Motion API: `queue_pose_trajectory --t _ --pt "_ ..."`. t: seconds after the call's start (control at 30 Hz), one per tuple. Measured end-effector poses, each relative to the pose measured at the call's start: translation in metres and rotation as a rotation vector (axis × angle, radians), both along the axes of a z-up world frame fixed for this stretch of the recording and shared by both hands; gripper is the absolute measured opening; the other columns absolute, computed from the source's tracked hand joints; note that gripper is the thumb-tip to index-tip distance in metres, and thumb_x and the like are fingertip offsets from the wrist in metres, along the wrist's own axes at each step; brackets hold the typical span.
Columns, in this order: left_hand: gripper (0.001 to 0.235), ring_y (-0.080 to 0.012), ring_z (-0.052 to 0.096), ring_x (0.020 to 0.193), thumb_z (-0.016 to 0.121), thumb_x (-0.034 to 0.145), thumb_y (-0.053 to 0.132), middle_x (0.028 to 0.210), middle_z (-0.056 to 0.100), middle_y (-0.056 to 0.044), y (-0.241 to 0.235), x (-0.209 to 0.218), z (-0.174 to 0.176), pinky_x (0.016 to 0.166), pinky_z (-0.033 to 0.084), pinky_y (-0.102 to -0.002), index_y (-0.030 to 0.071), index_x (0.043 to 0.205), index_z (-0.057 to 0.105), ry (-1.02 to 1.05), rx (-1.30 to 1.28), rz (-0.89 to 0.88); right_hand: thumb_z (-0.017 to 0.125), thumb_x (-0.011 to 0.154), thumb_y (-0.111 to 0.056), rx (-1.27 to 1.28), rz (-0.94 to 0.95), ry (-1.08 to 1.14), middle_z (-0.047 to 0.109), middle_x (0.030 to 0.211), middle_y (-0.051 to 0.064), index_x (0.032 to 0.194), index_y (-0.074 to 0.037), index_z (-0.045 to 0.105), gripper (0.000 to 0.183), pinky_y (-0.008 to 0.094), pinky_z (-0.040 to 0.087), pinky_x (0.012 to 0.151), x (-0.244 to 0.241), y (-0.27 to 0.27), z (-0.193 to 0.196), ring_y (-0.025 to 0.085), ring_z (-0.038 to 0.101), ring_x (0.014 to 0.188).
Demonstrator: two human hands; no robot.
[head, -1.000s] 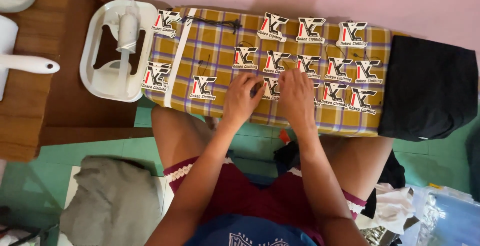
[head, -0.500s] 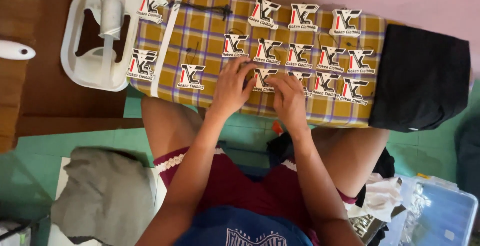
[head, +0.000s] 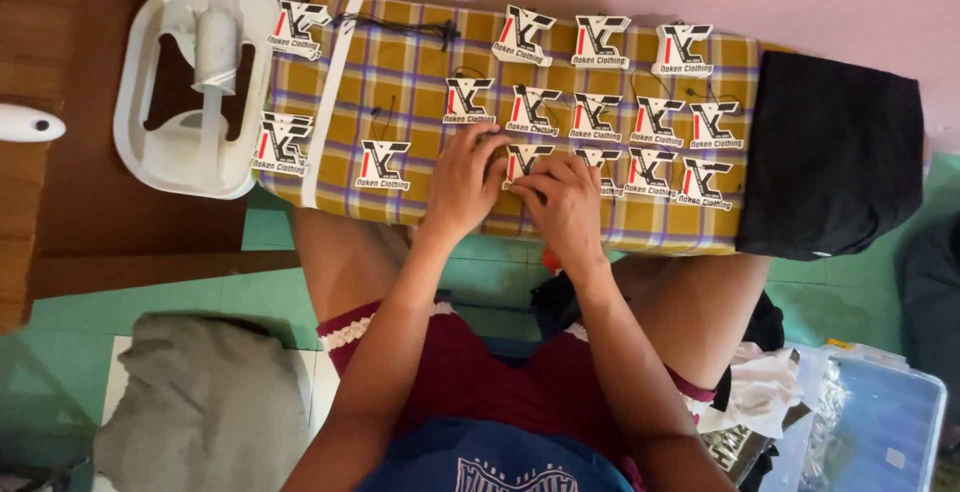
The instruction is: The person sits on the floor and peels the backing off multiple small rectangular stickers laid out on a plaid-covered table. They handle each sticker one at a time, remove the backing, and place the peeled stickers into a small pile.
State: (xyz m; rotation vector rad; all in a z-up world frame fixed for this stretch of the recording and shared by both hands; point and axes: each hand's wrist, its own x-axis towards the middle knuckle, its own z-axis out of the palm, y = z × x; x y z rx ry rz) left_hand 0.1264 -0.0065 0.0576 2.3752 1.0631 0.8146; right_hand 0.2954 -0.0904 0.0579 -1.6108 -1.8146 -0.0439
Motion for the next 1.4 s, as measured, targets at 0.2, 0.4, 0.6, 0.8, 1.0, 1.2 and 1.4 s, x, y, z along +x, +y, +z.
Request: queue_pose_trajectory --t 0.2,0.4,0.6,0.8,1.0,1.2,1.4 --pt "0.019 -0.0349 0.066 0.112 0.053 0.101 0.001 0.119 0.062 -0.008 0.007 -0.001 -0.014 0.097 0.052 -0.046 0.011 0.113 0.064 -0.202 -0.057 -0.009 0.070 0.099 -0.036 -0.031 -0.037 -0.089 0.066 0.095 -0.004 0.090 -0.024 0.071 0.015 0.035 0.040 0.082 -0.009 0.001 -0.009 0.020 0.060 0.099" --pt "0.006 -0.0412 0.068 0.088 0.064 0.102 0.015 0.085 0.067 -0.013 0.005 0.000 -0.021 0.081 0.053 -0.050 0.013 0.107 0.062 -0.295 -0.095 0.019 0.069 0.101 -0.024 -0.082 -0.003 0.082 0.067 0.093 -0.001 0.096 -0.019 0.068 0.007 0.037 0.043 0.080 -0.011 0.003 -0.002 0.025 0.065 0.093" --pt "0.017 -0.0309 0.072 0.086 0.067 0.098 0.014 0.087 0.075 -0.007 -0.001 0.000 -0.011 0.082 0.055 -0.043 0.018 0.114 0.065 -0.378 -0.214 0.099 0.062 0.106 -0.013 -0.026 -0.065 0.530 0.072 0.074 0.002 0.107 -0.015 0.067 0.005 0.034 0.054 0.065 -0.015 0.006 0.001 0.023 0.072 0.070" --pt "0.018 -0.0297 0.070 0.080 0.069 0.093 0.014 0.077 0.071 -0.006 0.001 0.004 -0.013 0.079 0.056 -0.041 0.021 0.108 0.077 -0.301 -0.185 0.149 0.065 0.103 -0.010 0.007 -0.115 0.485 0.065 0.070 0.007 0.107 -0.012 0.068 0.005 0.038 0.052 0.058 -0.011 0.003 -0.017 0.028 0.066 0.062" --pt "0.021 -0.0241 0.068 0.074 0.068 0.092 0.013 0.073 0.070 -0.003 -0.006 0.005 -0.003 0.075 0.056 -0.037 0.020 0.107 0.080 -0.349 -0.213 0.192 0.066 0.103 -0.012 -0.002 -0.152 0.450 0.059 0.064 0.002 0.106 -0.012 0.069 0.004 0.034 0.049 0.053 -0.013 0.002 -0.012 0.020 0.060 0.054" --pt "0.020 -0.0295 0.069 0.078 0.069 0.094 0.012 0.076 0.071 -0.009 -0.005 -0.003 -0.001 0.073 0.058 -0.040 0.013 0.110 0.079 -0.394 -0.209 0.124 0.064 0.104 -0.008 -0.022 -0.135 0.441 0.057 0.062 0.002 0.105 -0.010 0.068 0.005 0.034 0.049 0.053 -0.014 0.003 -0.006 0.019 0.059 0.053" --pt "0.019 -0.0289 0.070 0.079 0.071 0.094 0.013 0.078 0.072 -0.009 -0.004 -0.005 -0.003 0.073 0.059 -0.039 0.013 0.111 0.080 -0.413 -0.192 0.117 0.067 0.100 -0.009 -0.007 -0.165 0.362 0.054 0.060 0.001 0.101 -0.011 0.068 0.002 0.036 0.050 0.053 -0.015 0.003 -0.013 0.023 0.063 0.055"
